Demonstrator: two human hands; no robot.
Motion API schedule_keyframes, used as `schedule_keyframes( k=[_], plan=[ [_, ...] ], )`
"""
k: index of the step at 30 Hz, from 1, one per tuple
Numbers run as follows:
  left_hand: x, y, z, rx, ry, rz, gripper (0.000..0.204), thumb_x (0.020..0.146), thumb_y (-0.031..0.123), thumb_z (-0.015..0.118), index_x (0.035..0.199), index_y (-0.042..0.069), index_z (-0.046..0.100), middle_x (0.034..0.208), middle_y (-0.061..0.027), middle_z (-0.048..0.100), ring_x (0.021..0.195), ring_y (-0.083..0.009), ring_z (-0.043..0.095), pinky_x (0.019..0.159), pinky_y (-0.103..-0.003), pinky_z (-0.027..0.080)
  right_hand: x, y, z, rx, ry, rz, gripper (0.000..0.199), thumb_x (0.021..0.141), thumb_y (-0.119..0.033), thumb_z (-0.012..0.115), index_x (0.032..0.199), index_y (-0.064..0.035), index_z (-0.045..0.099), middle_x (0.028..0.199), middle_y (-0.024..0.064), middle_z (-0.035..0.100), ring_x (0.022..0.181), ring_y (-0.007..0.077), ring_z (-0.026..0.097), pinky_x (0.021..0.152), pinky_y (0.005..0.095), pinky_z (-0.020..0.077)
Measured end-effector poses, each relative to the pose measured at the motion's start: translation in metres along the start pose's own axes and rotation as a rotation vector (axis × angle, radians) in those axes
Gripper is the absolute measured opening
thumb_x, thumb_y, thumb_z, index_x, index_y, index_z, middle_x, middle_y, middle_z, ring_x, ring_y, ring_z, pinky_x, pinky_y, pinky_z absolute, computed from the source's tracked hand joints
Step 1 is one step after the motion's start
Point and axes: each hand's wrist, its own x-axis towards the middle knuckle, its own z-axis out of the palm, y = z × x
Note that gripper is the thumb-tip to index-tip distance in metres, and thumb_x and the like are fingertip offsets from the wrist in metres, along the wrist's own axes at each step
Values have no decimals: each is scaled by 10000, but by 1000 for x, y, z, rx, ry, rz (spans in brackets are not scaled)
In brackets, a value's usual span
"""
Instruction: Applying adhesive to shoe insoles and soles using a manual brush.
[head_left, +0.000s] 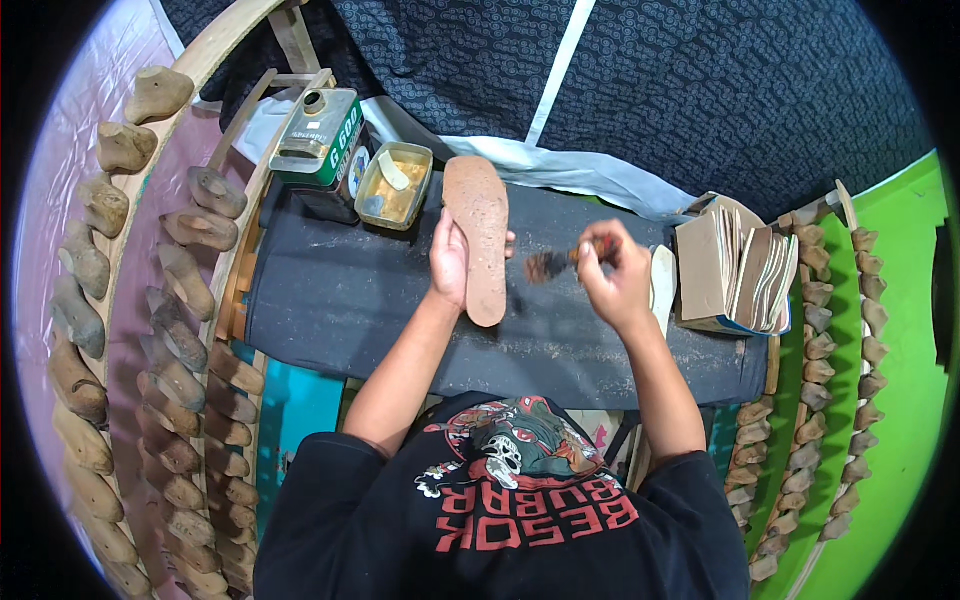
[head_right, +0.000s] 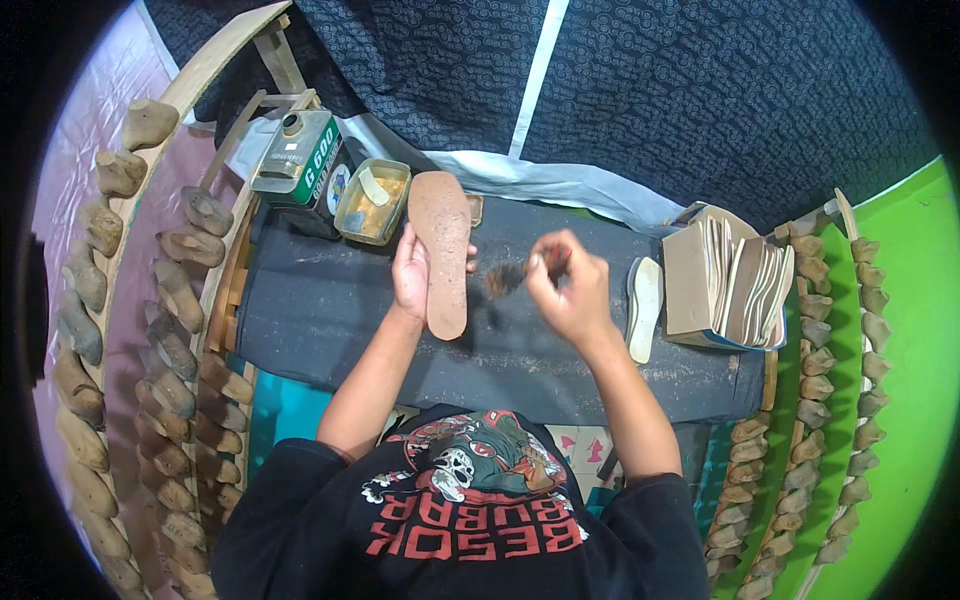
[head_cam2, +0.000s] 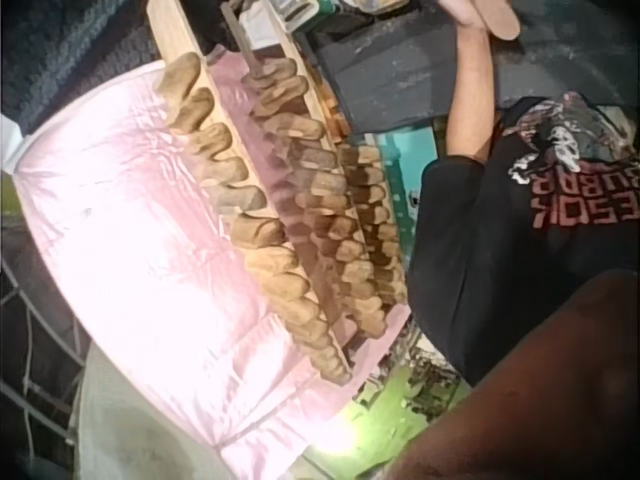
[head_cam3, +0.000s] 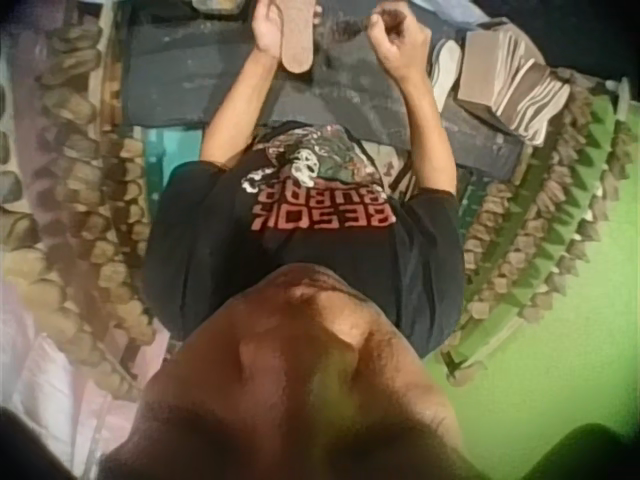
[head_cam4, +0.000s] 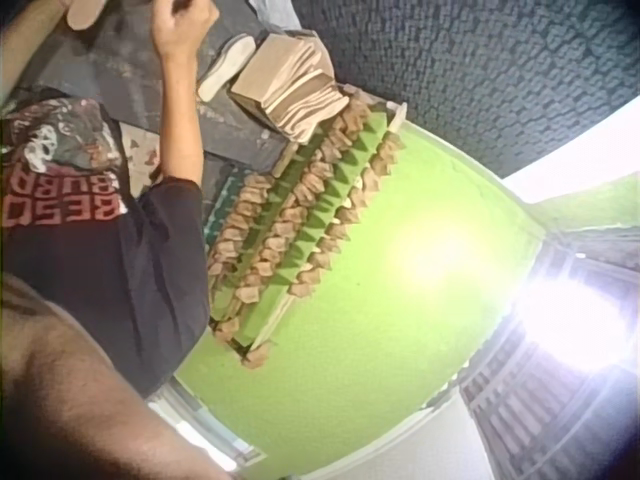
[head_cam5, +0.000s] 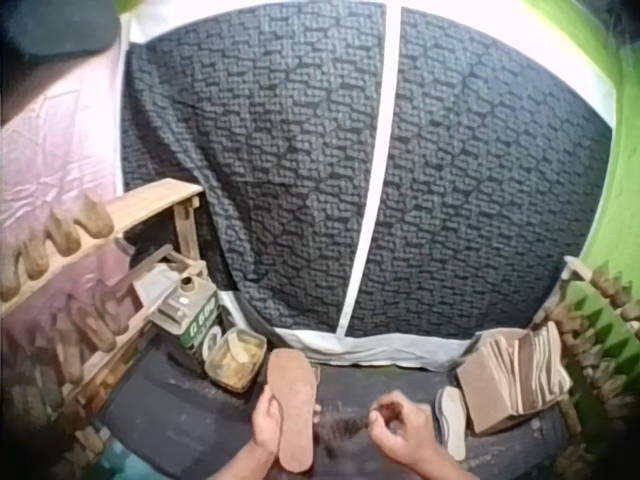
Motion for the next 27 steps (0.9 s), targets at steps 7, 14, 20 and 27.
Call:
schedule_keyframes(
  k=[7, 14, 20, 27],
  plan=[
    [-33, 20, -25, 32, 82, 39, 576, 1008, 486, 337, 1363, 78, 533, 1168, -139, 666, 961, -338, 672, 778, -490, 543, 59, 92, 65, 3, 51, 174, 251, 985, -207, 640, 1096, 16, 611, 885, 183, 731, 786, 269, 731, 715, 376, 548],
    [-66, 33, -32, 6, 182, 113, 587, 1006, 513, 314, 1336, 86, 546, 1162, -114, 674, 941, -317, 679, 743, -471, 559, 74, 129, 118, -120, -105, 143, 280, 986, -237, 618, 1141, -5, 600, 1006, 259, 713, 949, 460, 683, 817, 505, 532],
    [-82, 40, -33, 19, 253, 180, 601, 1014, 517, 305, 1356, 81, 537, 1169, -122, 674, 935, -316, 684, 741, -462, 571, 74, 142, 127, -127, -120, 156, 267, 977, -240, 634, 1104, -7, 603, 985, 266, 708, 945, 469, 675, 821, 517, 528],
    [-71, 32, -28, 77, 221, 137, 601, 1045, 514, 290, 1377, 71, 522, 1171, -123, 673, 953, -294, 691, 750, -437, 592, 78, 146, 109, -16, 8, 174, 261, 975, -231, 659, 1104, -7, 621, 989, 238, 725, 939, 405, 715, 808, 455, 547]
  ],
)
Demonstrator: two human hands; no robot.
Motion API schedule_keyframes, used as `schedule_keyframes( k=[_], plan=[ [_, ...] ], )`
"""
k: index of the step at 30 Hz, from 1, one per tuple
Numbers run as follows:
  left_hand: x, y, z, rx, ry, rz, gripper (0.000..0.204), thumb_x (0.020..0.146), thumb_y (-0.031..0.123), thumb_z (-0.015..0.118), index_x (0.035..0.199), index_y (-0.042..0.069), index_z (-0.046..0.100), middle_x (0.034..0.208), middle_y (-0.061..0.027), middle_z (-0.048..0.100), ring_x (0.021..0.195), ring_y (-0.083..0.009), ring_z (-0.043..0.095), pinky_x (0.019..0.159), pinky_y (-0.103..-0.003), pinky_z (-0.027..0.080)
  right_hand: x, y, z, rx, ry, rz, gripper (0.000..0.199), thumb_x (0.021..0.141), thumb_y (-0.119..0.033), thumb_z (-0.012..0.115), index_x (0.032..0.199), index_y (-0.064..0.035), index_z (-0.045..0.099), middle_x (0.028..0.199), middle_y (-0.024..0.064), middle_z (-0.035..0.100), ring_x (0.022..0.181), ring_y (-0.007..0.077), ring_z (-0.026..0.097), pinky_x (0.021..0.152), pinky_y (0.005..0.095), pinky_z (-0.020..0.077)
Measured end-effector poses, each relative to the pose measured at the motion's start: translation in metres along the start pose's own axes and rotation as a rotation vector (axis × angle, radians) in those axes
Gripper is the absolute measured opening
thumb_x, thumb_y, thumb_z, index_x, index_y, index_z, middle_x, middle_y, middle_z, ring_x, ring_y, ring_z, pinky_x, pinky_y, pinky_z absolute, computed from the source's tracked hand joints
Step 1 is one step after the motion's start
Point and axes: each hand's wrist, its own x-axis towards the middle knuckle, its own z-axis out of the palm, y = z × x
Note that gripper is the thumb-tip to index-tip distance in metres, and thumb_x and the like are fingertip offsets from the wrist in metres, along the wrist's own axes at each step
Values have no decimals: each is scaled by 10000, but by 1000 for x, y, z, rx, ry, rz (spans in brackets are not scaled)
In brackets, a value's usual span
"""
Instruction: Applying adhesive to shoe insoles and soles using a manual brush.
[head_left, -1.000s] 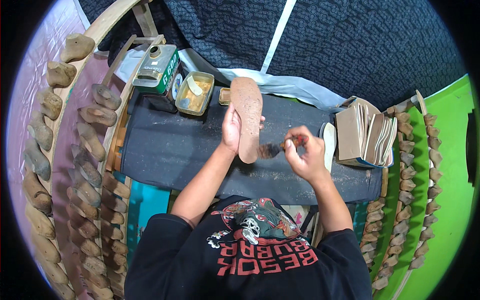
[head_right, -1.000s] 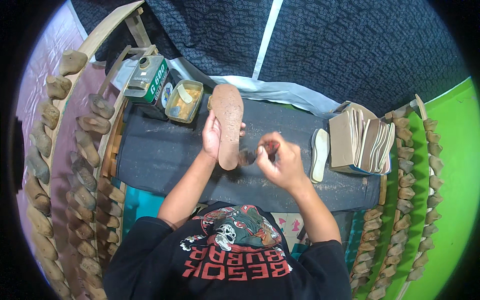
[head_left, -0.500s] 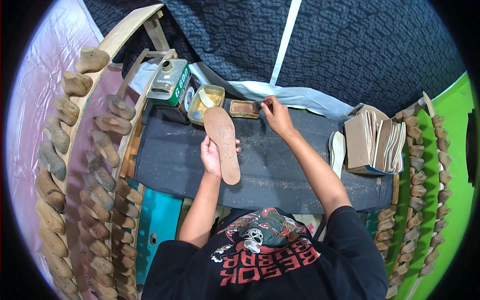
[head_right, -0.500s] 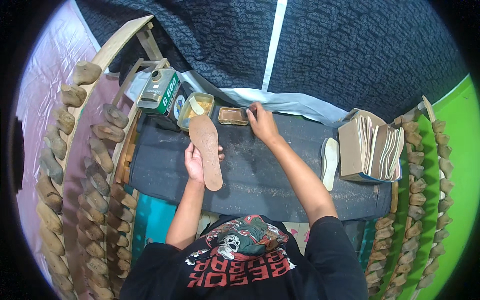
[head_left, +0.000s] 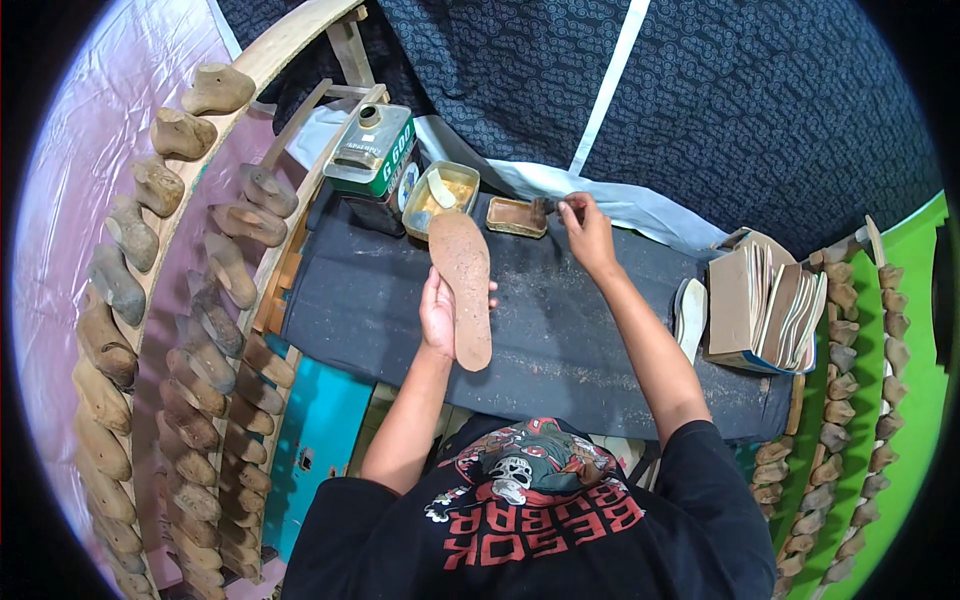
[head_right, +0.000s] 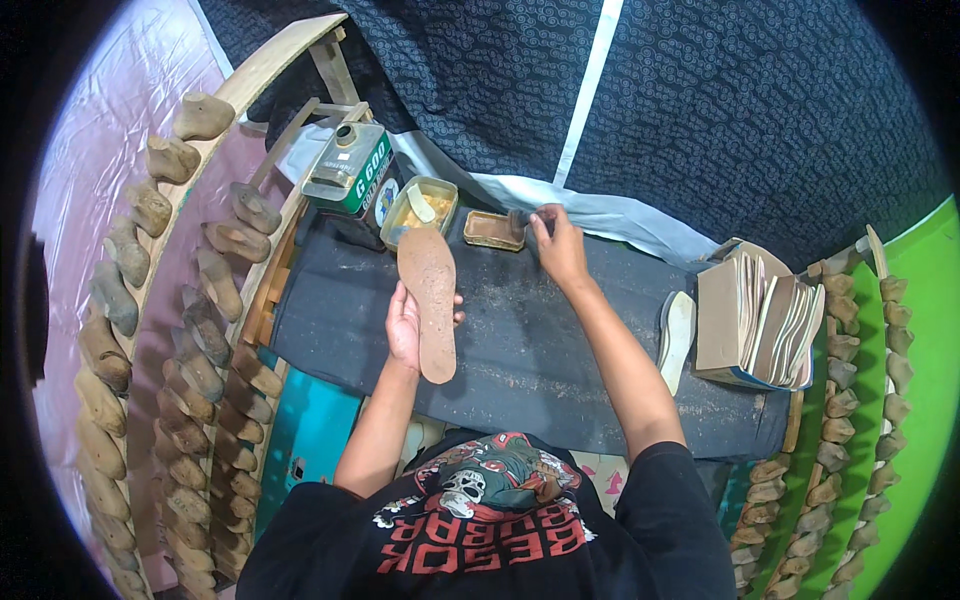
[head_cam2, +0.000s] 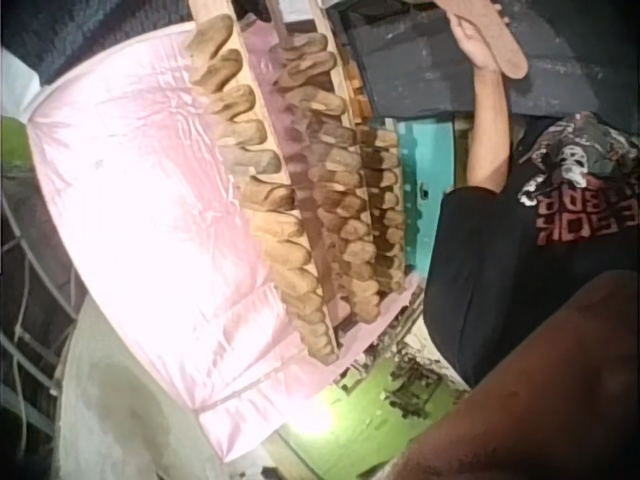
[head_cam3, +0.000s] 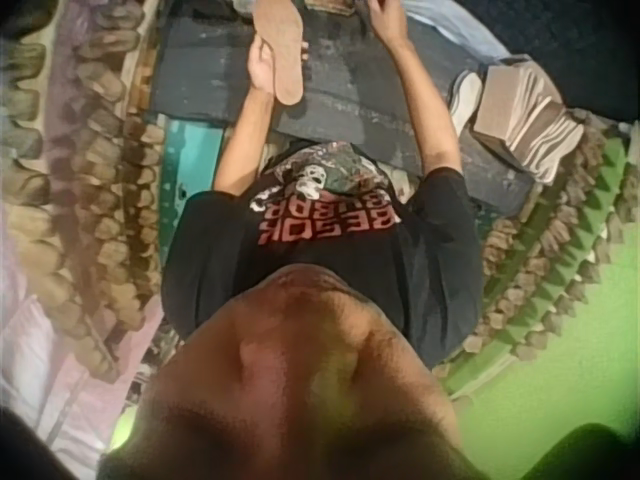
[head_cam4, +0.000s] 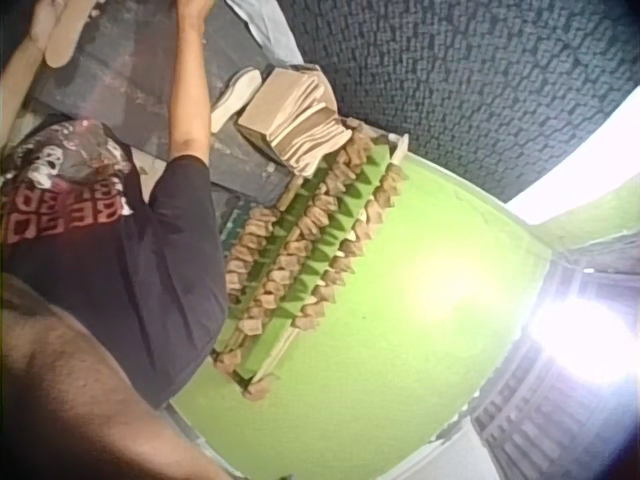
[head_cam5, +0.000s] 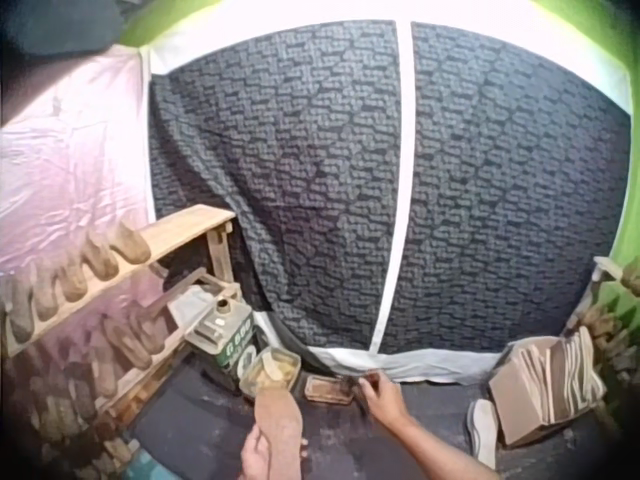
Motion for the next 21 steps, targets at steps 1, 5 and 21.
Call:
schedule_keyframes(
  k=[1, 5, 21],
  plan=[
    [3, -3, 5, 4, -22, -19, 602, 1050, 515, 283, 1380, 71, 521, 1171, -122, 673, 955, -289, 692, 753, -432, 596, 0, 1, -6, 24, 34, 10, 282, 967, -234, 679, 1117, -2, 622, 977, 220, 728, 918, 366, 728, 799, 424, 550],
    [19, -13, 18, -6, -70, -61, 584, 1059, 516, 313, 1391, 78, 509, 1172, -118, 661, 955, -280, 690, 752, -424, 594, -15, -31, -40, 241, 91, 25, 227, 1026, -173, 613, 1153, 15, 598, 943, 121, 715, 818, 157, 713, 736, 294, 550],
    [78, -56, 59, -119, -250, -163, 589, 1066, 561, 335, 1353, 96, 551, 1139, -97, 677, 971, -248, 687, 780, -406, 594, -139, -151, -105, 22, -76, -193, 166, 920, -78, 674, 1064, -21, 615, 775, 106, 687, 682, 185, 700, 640, 315, 540]
  ],
)
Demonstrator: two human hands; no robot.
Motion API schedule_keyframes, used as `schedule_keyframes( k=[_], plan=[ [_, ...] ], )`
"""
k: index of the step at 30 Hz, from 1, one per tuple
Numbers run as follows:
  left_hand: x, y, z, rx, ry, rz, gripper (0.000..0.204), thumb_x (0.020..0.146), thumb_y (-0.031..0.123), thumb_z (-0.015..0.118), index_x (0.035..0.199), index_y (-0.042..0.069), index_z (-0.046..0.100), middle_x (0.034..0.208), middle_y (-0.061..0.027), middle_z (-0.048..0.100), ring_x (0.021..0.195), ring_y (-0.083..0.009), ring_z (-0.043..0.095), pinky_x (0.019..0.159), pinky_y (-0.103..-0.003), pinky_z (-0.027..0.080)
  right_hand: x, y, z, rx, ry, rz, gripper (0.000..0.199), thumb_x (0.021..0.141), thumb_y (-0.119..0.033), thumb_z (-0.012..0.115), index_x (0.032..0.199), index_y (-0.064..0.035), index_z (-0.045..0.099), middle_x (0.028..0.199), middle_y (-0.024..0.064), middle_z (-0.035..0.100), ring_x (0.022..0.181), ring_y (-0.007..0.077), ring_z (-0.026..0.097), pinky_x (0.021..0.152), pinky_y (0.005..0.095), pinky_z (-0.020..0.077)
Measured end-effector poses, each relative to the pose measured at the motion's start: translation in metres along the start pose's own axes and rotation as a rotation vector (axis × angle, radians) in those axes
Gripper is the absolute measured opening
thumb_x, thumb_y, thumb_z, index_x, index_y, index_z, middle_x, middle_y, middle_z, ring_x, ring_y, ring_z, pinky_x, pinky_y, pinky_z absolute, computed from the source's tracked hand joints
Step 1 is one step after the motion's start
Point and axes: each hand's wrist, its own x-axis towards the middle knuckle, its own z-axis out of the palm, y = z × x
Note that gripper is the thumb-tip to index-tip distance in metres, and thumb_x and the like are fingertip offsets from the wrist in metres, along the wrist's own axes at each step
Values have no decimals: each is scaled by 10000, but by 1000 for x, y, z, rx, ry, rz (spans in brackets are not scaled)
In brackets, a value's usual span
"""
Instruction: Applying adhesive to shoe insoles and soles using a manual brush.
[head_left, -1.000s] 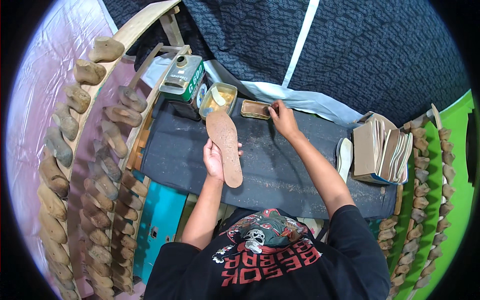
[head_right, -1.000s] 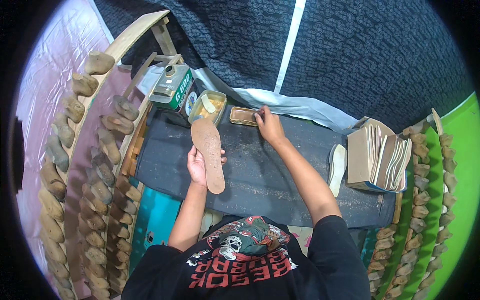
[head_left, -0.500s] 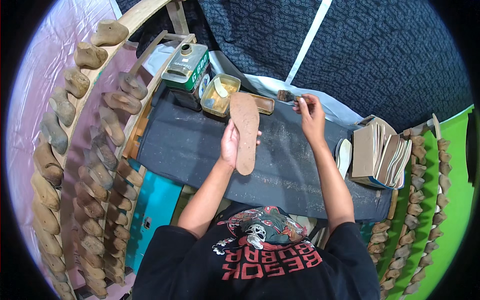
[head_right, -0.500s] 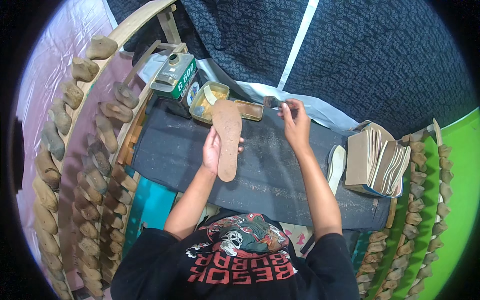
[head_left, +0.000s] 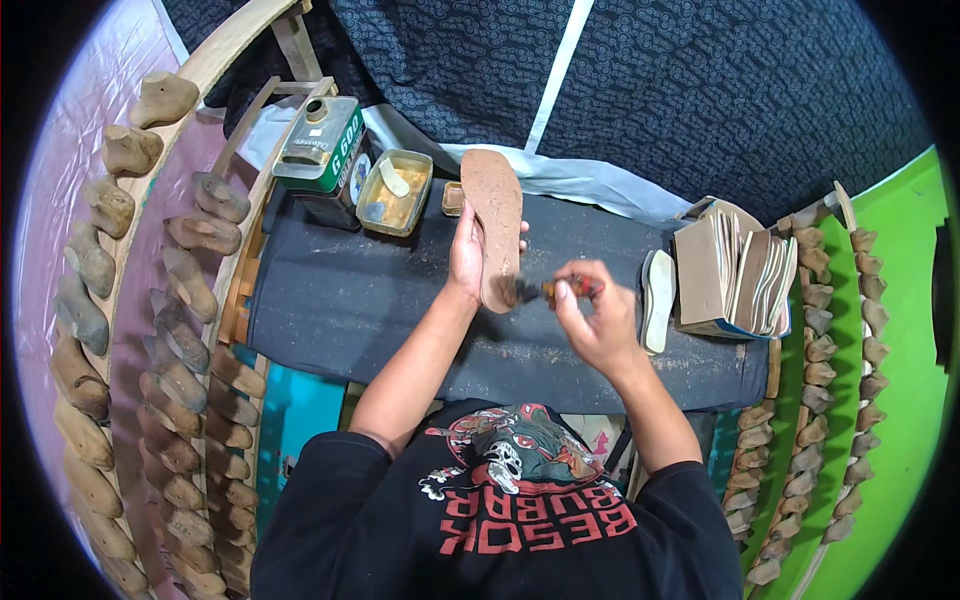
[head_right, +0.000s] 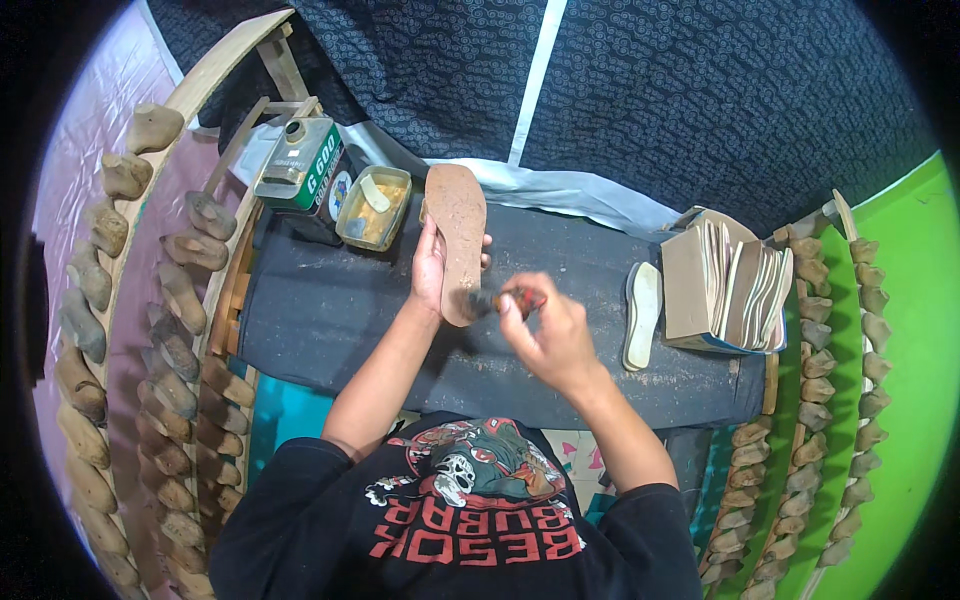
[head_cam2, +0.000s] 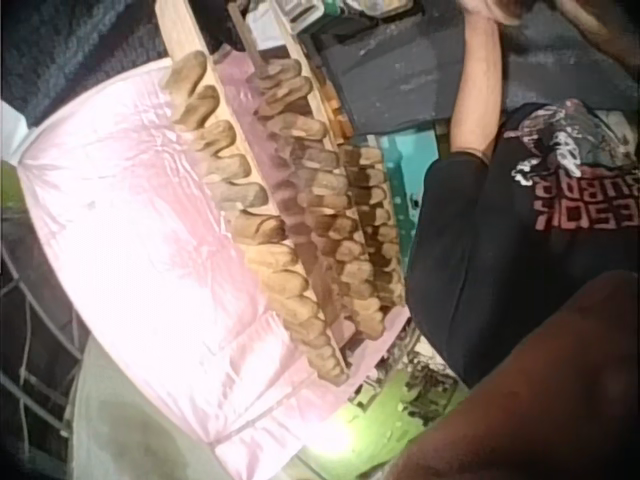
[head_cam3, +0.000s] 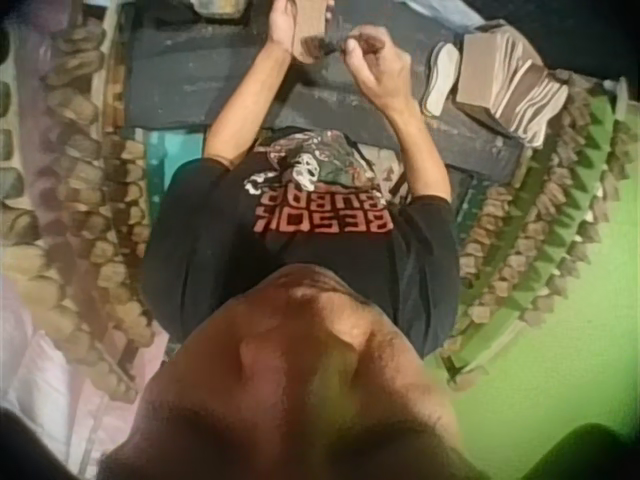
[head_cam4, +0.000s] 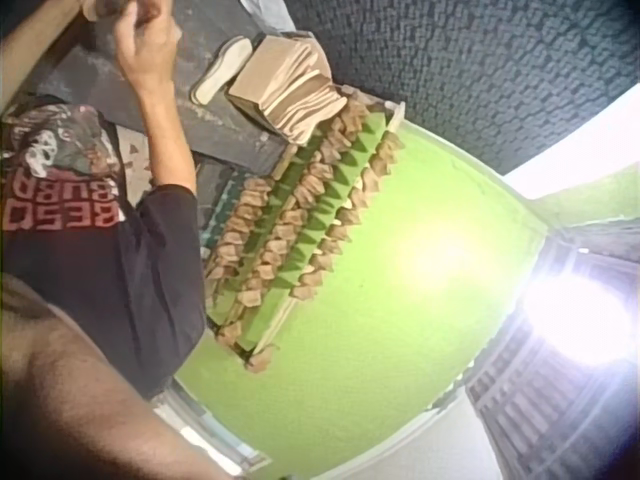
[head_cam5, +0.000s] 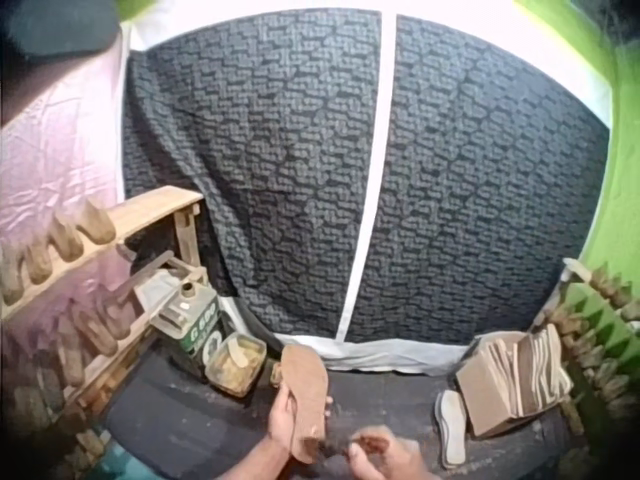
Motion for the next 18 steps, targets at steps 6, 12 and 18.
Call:
schedule_keyframes(
  k=[6, 12, 18],
  plan=[
    [1, -3, 11, 38, -22, -39, 604, 1066, 569, 309, 1352, 94, 550, 1145, -104, 675, 952, -250, 691, 739, -388, 609, 10, -12, -9, -26, 15, -23, 158, 887, -55, 687, 1022, -14, 617, 750, 96, 675, 646, 173, 687, 614, 311, 543],
    [-7, -11, 35, 173, 84, 22, 613, 1075, 546, 280, 1378, 66, 510, 1162, -118, 669, 963, -242, 702, 737, -362, 622, 26, -17, -3, -40, 125, -27, 157, 887, -57, 693, 1015, -9, 615, 758, 105, 672, 640, 175, 685, 613, 306, 539],
    [-4, -8, 24, 113, 21, 2, 622, 1070, 562, 276, 1358, 65, 516, 1148, -103, 668, 926, -221, 696, 734, -356, 612, 15, -26, -3, -133, 35, -148, 157, 879, -61, 695, 1009, -18, 618, 756, 93, 684, 642, 188, 702, 605, 315, 552]
  ],
)
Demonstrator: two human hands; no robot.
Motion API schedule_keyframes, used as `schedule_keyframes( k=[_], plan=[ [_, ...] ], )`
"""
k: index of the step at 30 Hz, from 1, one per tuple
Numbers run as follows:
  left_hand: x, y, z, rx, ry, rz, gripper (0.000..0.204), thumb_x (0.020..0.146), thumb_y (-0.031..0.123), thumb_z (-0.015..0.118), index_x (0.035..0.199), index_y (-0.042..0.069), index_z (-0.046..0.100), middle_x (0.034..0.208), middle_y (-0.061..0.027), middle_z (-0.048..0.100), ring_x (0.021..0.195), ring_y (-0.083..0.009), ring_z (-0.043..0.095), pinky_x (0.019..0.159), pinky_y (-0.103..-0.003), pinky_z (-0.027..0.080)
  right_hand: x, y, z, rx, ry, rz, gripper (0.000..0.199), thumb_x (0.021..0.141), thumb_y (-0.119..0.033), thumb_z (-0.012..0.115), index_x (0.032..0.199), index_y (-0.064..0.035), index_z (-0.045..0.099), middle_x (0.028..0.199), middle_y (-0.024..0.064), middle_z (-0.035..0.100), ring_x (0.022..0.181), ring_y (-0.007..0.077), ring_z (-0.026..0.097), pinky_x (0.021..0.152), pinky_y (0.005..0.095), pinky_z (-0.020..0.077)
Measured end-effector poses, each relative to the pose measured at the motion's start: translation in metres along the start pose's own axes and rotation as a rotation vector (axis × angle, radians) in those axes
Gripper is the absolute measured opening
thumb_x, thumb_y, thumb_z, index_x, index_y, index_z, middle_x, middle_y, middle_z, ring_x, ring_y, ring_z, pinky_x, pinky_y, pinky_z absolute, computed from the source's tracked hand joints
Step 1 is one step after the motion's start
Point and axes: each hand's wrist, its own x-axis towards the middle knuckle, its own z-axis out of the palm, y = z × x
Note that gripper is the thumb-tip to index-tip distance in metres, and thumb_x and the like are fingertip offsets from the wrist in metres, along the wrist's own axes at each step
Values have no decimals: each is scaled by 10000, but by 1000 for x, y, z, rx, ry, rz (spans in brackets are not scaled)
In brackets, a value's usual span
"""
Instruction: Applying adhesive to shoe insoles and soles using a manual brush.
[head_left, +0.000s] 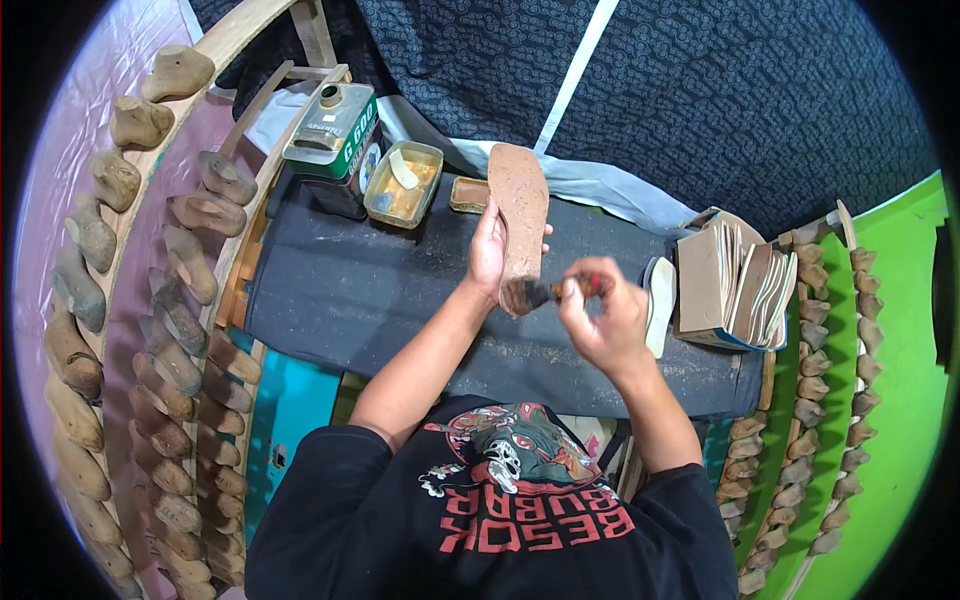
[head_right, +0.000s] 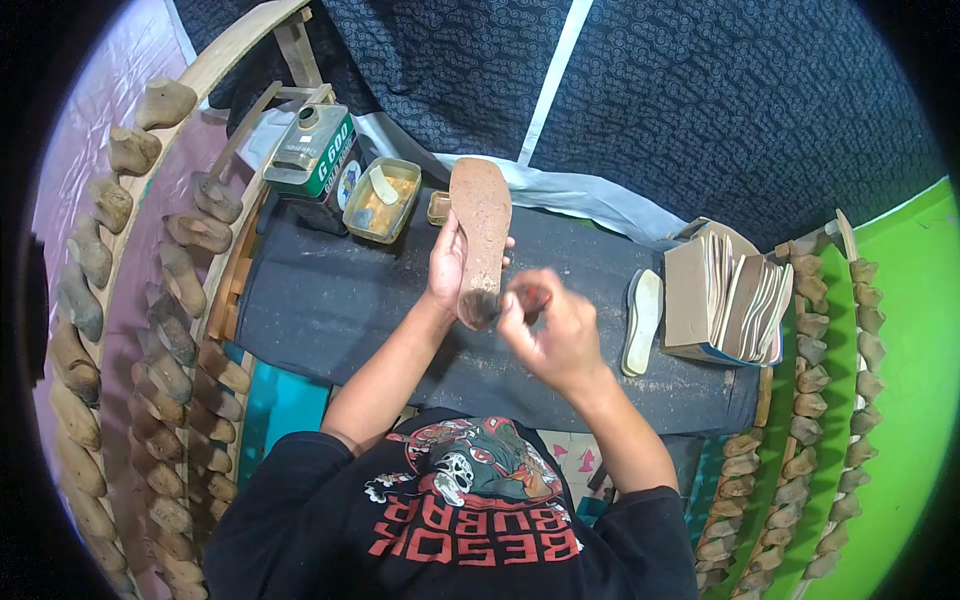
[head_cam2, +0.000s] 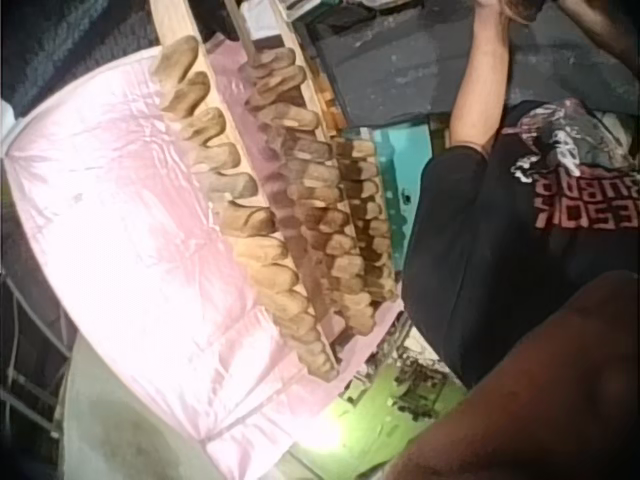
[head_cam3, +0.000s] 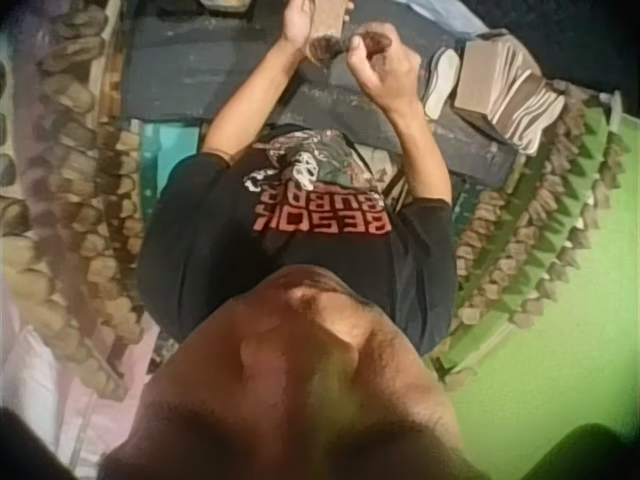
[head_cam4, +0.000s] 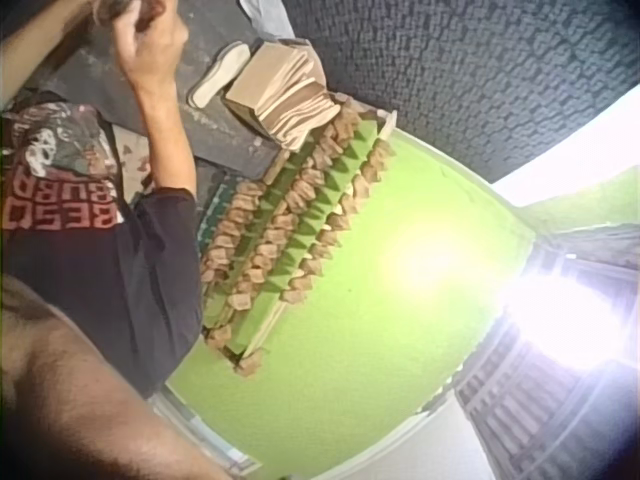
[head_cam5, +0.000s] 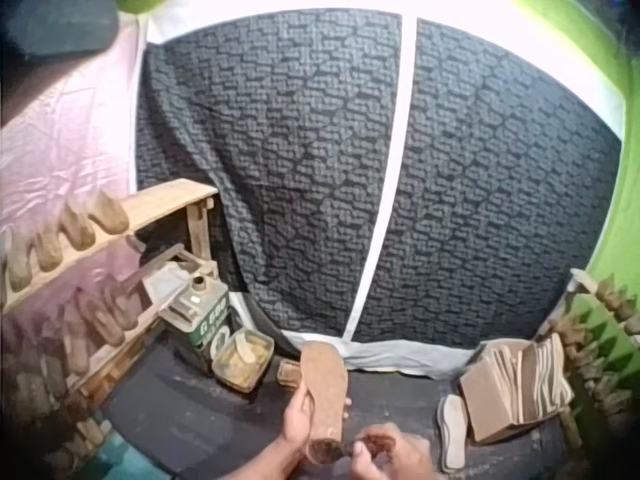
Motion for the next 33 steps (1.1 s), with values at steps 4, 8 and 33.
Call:
schedule_keyframes(
  k=[4, 8, 33],
  plan=[
    [-11, -11, 28, 27, 22, -7, 595, 1081, 534, 259, 1377, 82, 508, 1167, -74, 668, 947, -208, 693, 781, -347, 591, 22, 16, 1, -18, 141, 3, 154, 900, -42, 680, 1030, -10, 604, 777, 100, 699, 660, 179, 712, 605, 307, 556],
    [-9, -14, 23, -36, 58, -45, 588, 1082, 527, 264, 1375, 81, 509, 1174, -82, 669, 952, -217, 697, 758, -353, 598, 12, 7, -3, -54, 45, 14, 170, 880, -45, 690, 1021, -12, 600, 746, 106, 682, 644, 200, 710, 600, 313, 552],
    [-16, -18, 28, -35, -22, -111, 598, 1089, 516, 219, 1404, 93, 500, 1167, -90, 677, 944, -199, 685, 776, -364, 576, 14, 12, 1, -35, 222, 37, 146, 923, -53, 661, 1045, -10, 591, 781, 104, 667, 631, 190, 669, 595, 311, 530]
  ],
)
